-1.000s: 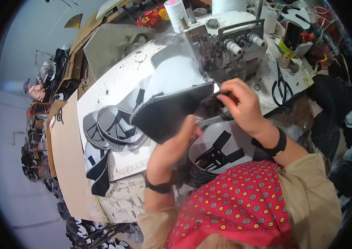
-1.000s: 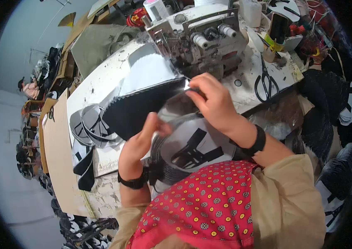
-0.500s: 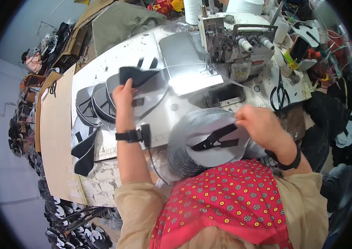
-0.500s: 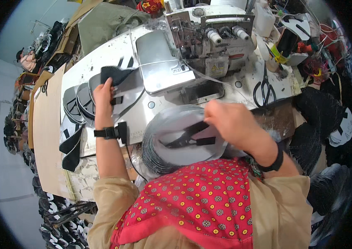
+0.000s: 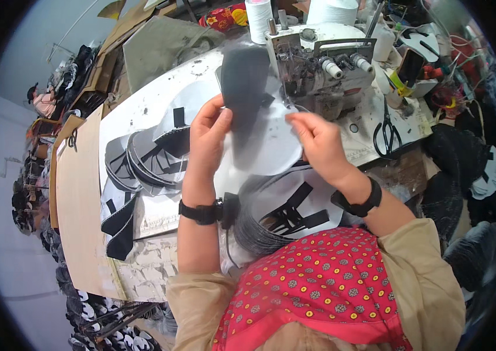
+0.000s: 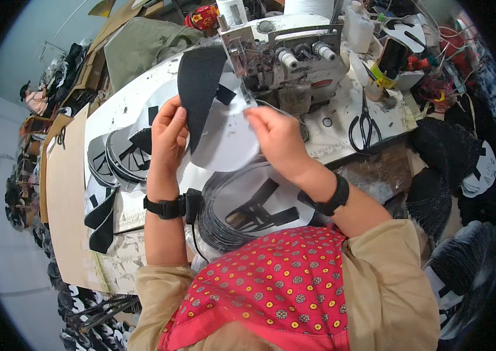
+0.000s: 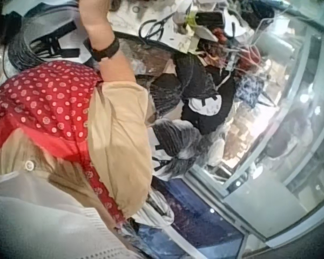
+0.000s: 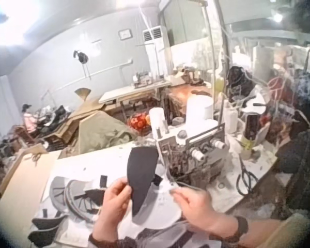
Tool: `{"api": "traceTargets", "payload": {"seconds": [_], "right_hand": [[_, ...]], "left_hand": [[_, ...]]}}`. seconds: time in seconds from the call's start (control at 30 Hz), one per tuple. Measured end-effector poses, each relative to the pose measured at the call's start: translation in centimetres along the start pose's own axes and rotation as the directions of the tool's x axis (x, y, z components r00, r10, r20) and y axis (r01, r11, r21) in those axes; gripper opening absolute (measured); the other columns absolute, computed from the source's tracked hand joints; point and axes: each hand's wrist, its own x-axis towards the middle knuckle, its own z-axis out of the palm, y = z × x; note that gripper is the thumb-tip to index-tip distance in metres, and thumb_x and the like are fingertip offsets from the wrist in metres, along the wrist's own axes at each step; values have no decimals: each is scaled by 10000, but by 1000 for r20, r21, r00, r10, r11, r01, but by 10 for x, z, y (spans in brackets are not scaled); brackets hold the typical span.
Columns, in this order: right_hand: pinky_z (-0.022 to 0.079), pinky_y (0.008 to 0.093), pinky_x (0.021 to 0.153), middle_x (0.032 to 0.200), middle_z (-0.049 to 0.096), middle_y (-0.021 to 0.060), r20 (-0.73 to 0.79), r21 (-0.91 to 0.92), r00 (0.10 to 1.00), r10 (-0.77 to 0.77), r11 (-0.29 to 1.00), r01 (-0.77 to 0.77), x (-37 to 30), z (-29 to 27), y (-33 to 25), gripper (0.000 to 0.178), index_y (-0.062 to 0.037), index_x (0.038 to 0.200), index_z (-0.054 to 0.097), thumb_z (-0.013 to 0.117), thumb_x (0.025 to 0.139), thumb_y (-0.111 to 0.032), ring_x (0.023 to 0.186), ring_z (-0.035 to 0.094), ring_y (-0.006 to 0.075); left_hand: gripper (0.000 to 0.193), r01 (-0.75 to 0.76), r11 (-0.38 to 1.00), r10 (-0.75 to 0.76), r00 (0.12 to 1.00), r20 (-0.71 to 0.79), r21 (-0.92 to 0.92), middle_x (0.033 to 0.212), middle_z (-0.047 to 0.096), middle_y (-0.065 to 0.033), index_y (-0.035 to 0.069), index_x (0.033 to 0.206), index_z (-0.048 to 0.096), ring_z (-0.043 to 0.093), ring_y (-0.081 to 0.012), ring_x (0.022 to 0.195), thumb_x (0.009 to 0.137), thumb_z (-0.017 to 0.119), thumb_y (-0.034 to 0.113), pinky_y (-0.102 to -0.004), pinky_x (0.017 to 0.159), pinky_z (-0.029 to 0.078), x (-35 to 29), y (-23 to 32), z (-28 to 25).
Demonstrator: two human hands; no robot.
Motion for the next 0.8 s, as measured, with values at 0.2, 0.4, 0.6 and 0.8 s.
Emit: {"api": "traceTargets", "payload": {"seconds": [0.2,0.4,0.6,0.8], "right_hand": [[552,372,591,883,684,159,162,-366,844,-512,763,533,-14,8,12,263,-28,1146,627,669,889,-63,749,687,313],[548,383,620,961,605,92,98,-514,911,-400,764,391,-4,-10,6,257,-60,1083,637,698,834,-39,758,667,305],[515,354,652,947,613,94,44,-235,914,-403,885,401,12,-14,-3,200,-37,968,660,696,789,44,775,648,286],[443,257,493,760,638,58,236,100,965,-119,990,98,3,-35,-32,105,6,978,669,687,877,29,517,581,79]], "left_hand": [[166,53,976,17,948,-317,211,755,588,66,100,846,635,462,-23,628,963,682,209,-194,556,334,22,-28,-53],[377,448,831,-380,890,-253,331,638,635,-41,21,775,692,473,-81,491,930,700,365,-238,488,341,-37,19,-5],[271,61,697,-152,986,64,714,763,710,-83,-55,1012,730,646,-236,702,958,545,136,-337,776,518,-64,17,49],[561,-302,596,34,935,353,744,1249,622,-151,23,1429,493,606,-157,949,884,502,-112,-298,876,476,-41,18,40]]}}
